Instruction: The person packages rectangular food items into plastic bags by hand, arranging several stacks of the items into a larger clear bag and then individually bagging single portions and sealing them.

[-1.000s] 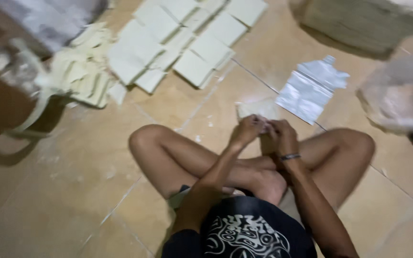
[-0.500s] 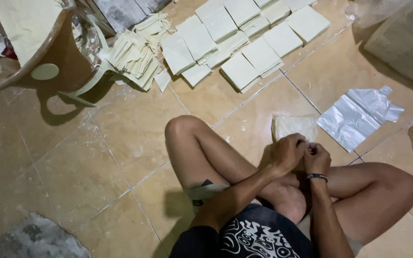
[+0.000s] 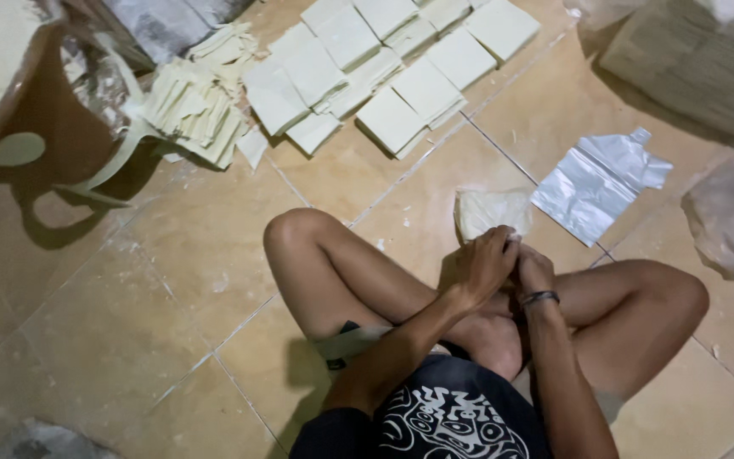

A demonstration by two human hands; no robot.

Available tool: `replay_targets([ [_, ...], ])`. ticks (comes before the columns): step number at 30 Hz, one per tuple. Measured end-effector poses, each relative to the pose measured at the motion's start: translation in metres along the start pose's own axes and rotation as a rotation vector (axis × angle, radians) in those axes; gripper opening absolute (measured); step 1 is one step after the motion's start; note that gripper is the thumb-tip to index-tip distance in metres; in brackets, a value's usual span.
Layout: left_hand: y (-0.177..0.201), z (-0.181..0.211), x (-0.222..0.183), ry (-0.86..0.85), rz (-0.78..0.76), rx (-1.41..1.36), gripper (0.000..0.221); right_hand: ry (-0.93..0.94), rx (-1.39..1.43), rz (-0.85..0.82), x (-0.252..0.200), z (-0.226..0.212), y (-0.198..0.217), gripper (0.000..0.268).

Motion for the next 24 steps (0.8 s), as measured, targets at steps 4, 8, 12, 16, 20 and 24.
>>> replay_targets([
  [4,0.012,0.033,-0.017,-0.301,0.265,0.317,0.046,-0.485,0.641,-0.155,-0.012,-0.005,-0.008,0.044],
  [8,0.000,0.029,-0.030,-0.591,0.324,0.539,0.051,-0.517,0.731,-0.467,-0.010,-0.017,-0.023,0.026],
  [12,-0.003,0.022,-0.039,-0.622,0.233,0.398,0.059,-0.473,0.713,-0.518,-0.004,0.008,-0.030,0.020],
  [16,0.028,0.032,-0.034,-0.428,0.063,0.229,0.051,-0.459,0.738,-0.511,-0.037,-0.034,-0.015,0.015],
  [20,0.032,-0.002,-0.012,-0.101,-0.089,0.086,0.028,-0.410,0.840,-0.513,-0.028,-0.026,-0.019,0.008],
  [24,0.030,-0.018,0.006,-0.108,-0.154,0.284,0.020,-0.341,0.757,-0.493,-0.046,-0.044,-0.011,0.010],
])
Point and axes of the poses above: each hand's wrist, its own x-axis towards the middle knuckle, its own y-axis out of the back of the hand, z = x × y, the point moved 4 cm from there along x, towards the middle knuckle, and after that the axes turned 3 degrees about -y, right-handed, at the moved point
